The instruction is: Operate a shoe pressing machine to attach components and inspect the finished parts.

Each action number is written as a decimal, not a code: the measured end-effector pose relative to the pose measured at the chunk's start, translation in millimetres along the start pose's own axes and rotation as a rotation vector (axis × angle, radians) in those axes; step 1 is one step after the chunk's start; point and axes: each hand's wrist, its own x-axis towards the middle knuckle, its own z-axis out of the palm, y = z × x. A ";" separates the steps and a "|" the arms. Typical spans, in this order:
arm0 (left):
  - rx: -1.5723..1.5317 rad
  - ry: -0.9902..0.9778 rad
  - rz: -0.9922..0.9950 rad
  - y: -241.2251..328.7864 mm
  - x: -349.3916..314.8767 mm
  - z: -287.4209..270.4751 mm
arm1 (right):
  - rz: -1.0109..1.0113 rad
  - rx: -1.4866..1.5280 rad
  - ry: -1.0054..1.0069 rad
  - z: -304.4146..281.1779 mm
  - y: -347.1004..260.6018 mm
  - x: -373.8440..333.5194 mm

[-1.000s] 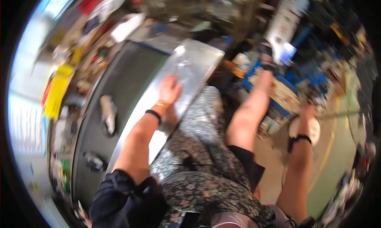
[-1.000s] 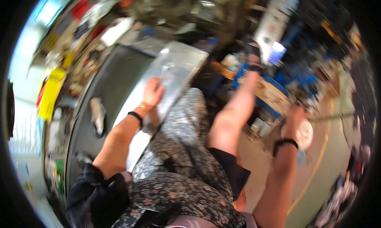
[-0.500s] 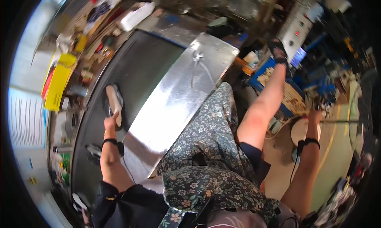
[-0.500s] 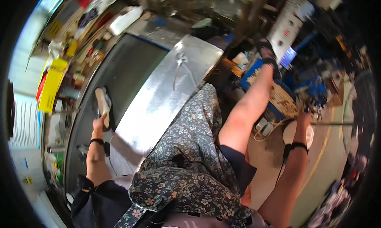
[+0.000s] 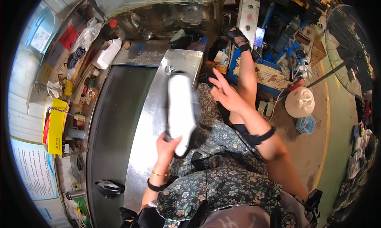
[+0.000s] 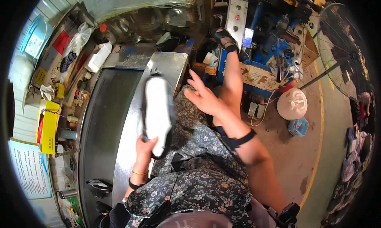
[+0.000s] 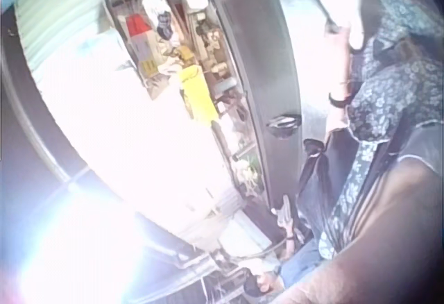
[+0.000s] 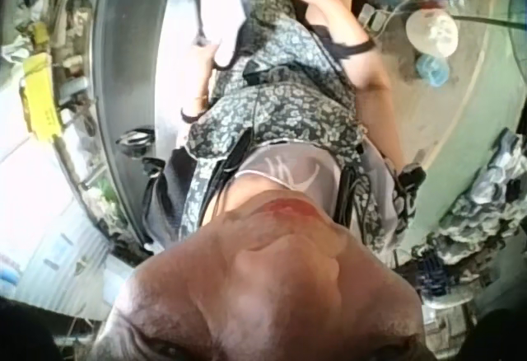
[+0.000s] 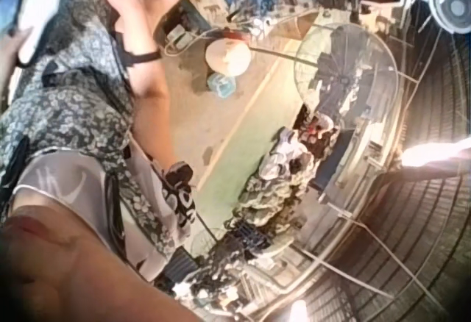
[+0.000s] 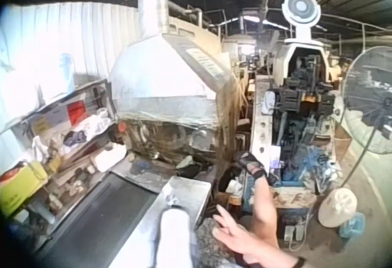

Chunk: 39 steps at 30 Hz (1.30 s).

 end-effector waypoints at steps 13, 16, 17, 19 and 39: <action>-0.659 -0.813 0.174 61.1 68.1 67.8 | -0.174 -0.410 0.024 21.5 -24.6 -64.4; -0.878 -0.602 -0.127 69.2 80.7 80.4 | -0.237 -0.518 -0.091 19.2 -35.7 -60.3; -0.725 -0.627 -0.179 73.0 80.4 87.0 | -0.274 -0.618 -0.073 21.4 -40.0 -61.8; -0.633 -0.651 -0.183 80.5 77.3 99.0 | -0.303 -0.741 -0.060 26.2 -49.6 -66.9; 0.089 -0.487 0.508 55.7 90.0 87.8 | 0.306 -0.391 0.060 22.0 57.4 -126.9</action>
